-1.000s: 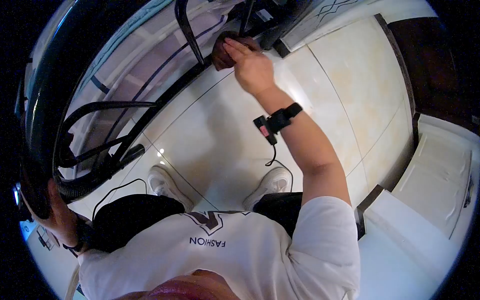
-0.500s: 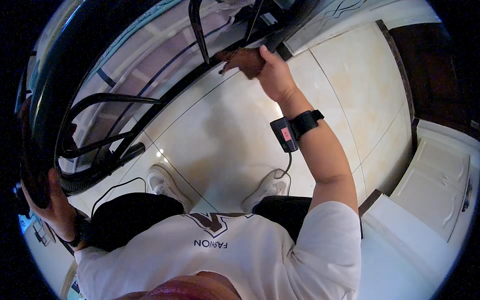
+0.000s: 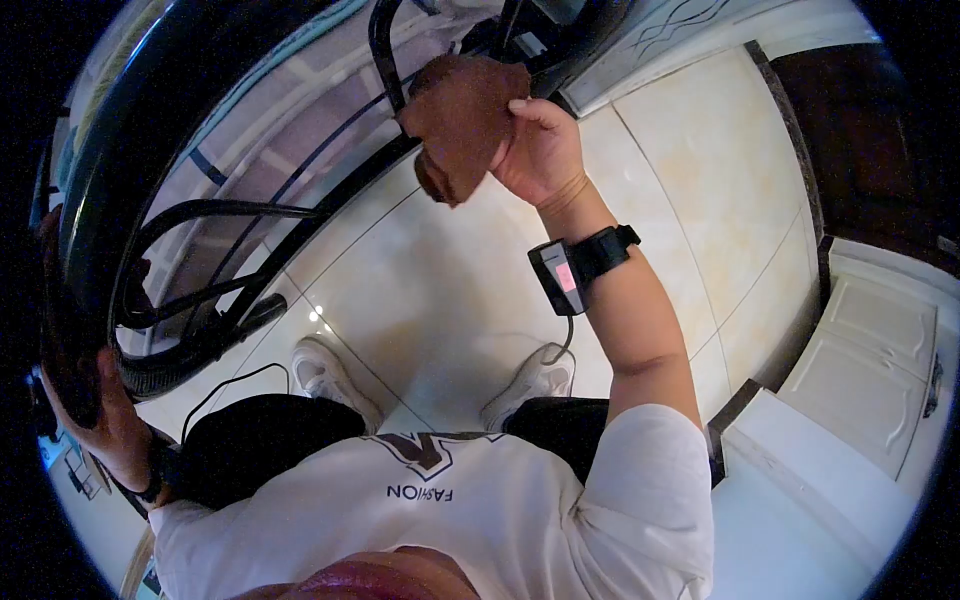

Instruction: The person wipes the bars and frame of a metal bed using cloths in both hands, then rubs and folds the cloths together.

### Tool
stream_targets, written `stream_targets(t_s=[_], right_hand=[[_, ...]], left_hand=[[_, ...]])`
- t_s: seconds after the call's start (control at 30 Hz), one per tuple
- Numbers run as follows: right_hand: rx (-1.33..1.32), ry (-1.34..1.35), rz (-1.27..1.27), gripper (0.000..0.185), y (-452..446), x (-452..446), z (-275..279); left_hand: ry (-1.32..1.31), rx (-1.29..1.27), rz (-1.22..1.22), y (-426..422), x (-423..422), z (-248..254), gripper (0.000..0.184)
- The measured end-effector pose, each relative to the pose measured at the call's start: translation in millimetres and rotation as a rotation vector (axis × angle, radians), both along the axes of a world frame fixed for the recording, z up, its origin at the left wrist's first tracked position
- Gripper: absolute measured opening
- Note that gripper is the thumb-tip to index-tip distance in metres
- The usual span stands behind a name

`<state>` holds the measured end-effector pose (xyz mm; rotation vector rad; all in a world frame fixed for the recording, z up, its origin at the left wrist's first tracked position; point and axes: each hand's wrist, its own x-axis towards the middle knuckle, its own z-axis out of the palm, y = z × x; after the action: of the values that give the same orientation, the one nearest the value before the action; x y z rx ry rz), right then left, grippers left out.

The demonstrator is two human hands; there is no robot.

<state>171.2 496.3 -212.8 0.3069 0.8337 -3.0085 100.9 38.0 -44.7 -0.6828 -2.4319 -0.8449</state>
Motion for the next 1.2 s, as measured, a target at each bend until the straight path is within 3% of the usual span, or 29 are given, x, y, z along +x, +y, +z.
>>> stream_targets(t_s=[0.13, 0.23, 0.37, 0.4, 0.5, 0.53, 0.6, 0.63, 0.77, 0.83, 1.03, 1.07, 1.13, 1.2], right_hand=[[0.099, 0.186, 0.032, 0.053, -21.7, -10.7, 24.5], [0.815, 0.237, -0.163, 0.040, -53.1, -19.5, 55.1], [0.868, 0.175, -0.420, 0.020, -78.5, -36.0, 103.6], [0.870, 0.182, -0.426, 0.020, -80.2, -41.9, 100.8], [1.160, 0.369, -0.839, 0.015, -86.0, -66.0, 76.4], [1.160, 0.367, -0.838, 0.015, -87.6, -65.1, 71.5], [1.499, 0.298, -0.829, 0.015, -90.4, -57.9, 63.2], [1.542, 0.305, -0.785, 0.017, -89.3, -55.4, 55.6], [1.606, 0.212, -0.590, 0.019, -80.8, -46.9, -7.0], [1.722, 0.026, -0.328, 0.022, -75.0, -42.2, -52.3], [1.677, 0.059, -0.287, 0.015, -54.2, -30.5, -64.9], [1.690, 0.066, -0.303, 0.015, -48.2, -28.7, -59.1], [1.545, 0.154, -0.886, 0.011, -46.1, -20.5, -21.1], [1.365, 0.142, -0.983, 0.011, -33.1, -27.4, 13.6]], left_hand=[[0.005, 0.038, 0.016, -0.2, 0.4, 0.4, 0.055], [-0.004, -0.011, -0.001, 2.7, 3.1, 7.9, 0.058], [-0.068, -0.181, -0.072, 5.6, -2.2, 20.3, 0.067], [-0.080, -0.218, -0.081, 4.0, -3.5, 20.3, 0.071], [-0.138, -0.215, -0.085, -1.0, -3.0, 17.7, 0.074], [-0.154, -0.202, -0.082, -1.8, -3.0, 17.3, 0.074], [-0.170, -0.216, -0.110, -2.3, -4.7, 18.4, 0.074], [-0.174, -0.221, -0.125, -1.8, -6.2, 19.1, 0.073], [-0.145, -0.272, -0.145, 3.5, -9.1, 25.3, 0.073], [-0.121, -0.317, -0.141, 5.0, -7.2, 26.5, 0.073], [-0.036, -0.326, -0.165, -0.3, -12.6, 21.8, 0.070], [-0.023, -0.369, -0.189, 2.0, -13.8, 23.0, 0.069], [-0.011, -0.401, -0.211, 2.9, -13.9, 23.2, 0.068], [0.018, -0.434, -0.175, 1.6, -12.5, 22.4, 0.068]])
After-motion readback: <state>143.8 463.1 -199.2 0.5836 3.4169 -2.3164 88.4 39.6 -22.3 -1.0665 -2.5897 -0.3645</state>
